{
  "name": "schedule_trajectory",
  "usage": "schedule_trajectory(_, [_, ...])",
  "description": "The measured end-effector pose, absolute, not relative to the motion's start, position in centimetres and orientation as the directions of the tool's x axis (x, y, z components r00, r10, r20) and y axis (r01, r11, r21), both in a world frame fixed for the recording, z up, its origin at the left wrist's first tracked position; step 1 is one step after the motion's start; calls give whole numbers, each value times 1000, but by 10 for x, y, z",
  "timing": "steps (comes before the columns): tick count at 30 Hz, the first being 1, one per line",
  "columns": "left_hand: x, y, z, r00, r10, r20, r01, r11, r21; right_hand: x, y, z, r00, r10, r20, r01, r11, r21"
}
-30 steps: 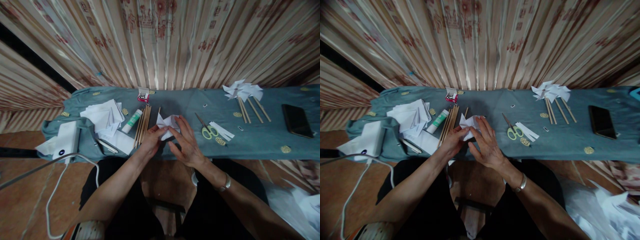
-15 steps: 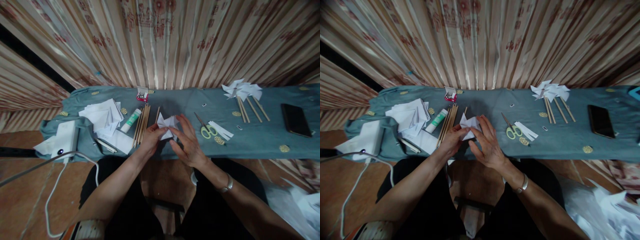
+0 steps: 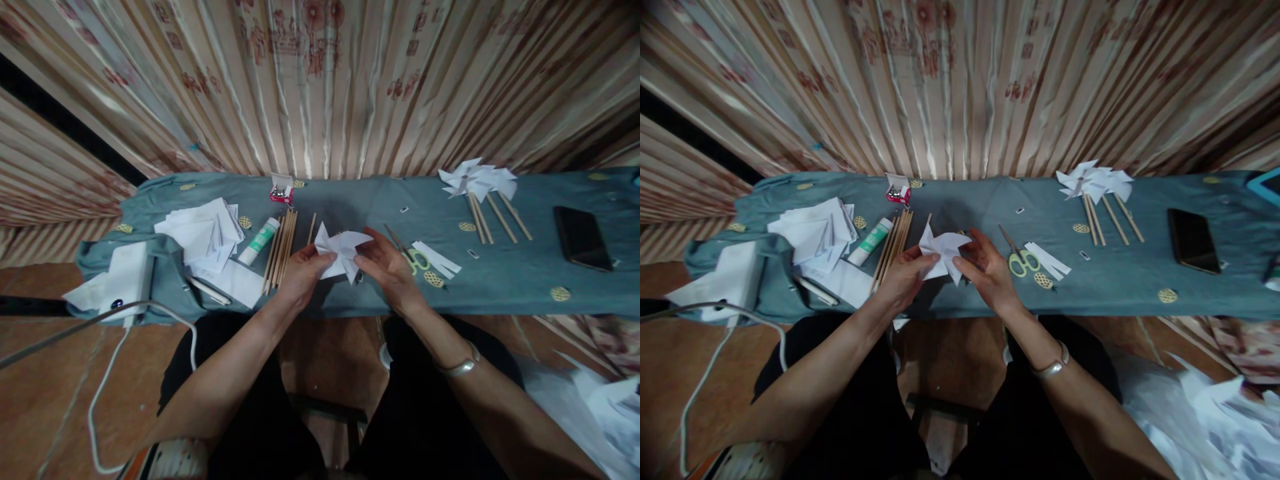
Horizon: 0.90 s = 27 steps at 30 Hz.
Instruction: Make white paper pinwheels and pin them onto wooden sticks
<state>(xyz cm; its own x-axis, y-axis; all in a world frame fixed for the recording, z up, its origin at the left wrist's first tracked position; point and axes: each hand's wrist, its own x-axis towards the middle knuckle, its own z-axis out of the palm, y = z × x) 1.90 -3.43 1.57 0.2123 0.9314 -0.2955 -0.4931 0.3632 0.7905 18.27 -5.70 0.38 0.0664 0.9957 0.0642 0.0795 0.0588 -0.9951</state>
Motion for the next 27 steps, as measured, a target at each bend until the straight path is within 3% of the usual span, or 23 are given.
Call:
schedule_trajectory(3, [22, -35, 16, 218, 935, -279, -482, 352, 803, 176, -55, 4, 31, 999, -38, -62, -36, -997])
schedule_trajectory(9, [29, -36, 19, 197, 957, -214, -429, 281, 858, 169, -53, 12, 132, 984, -118, -141, -99, -985])
schedule_trajectory(18, [29, -33, 15, 176, 976, -132, -327, 184, 927, 171, -52, 17, 208, 970, -123, -26, -120, -992])
schedule_trajectory(23, [30, -31, 14, 145, 985, -93, -259, 129, 957, 171, -50, 15, 271, 962, -40, 108, -72, -992])
schedule_trajectory(27, [30, -30, 16, 173, 979, -110, -291, 158, 944, 171, -48, 13, 242, 968, -71, 71, -90, -993])
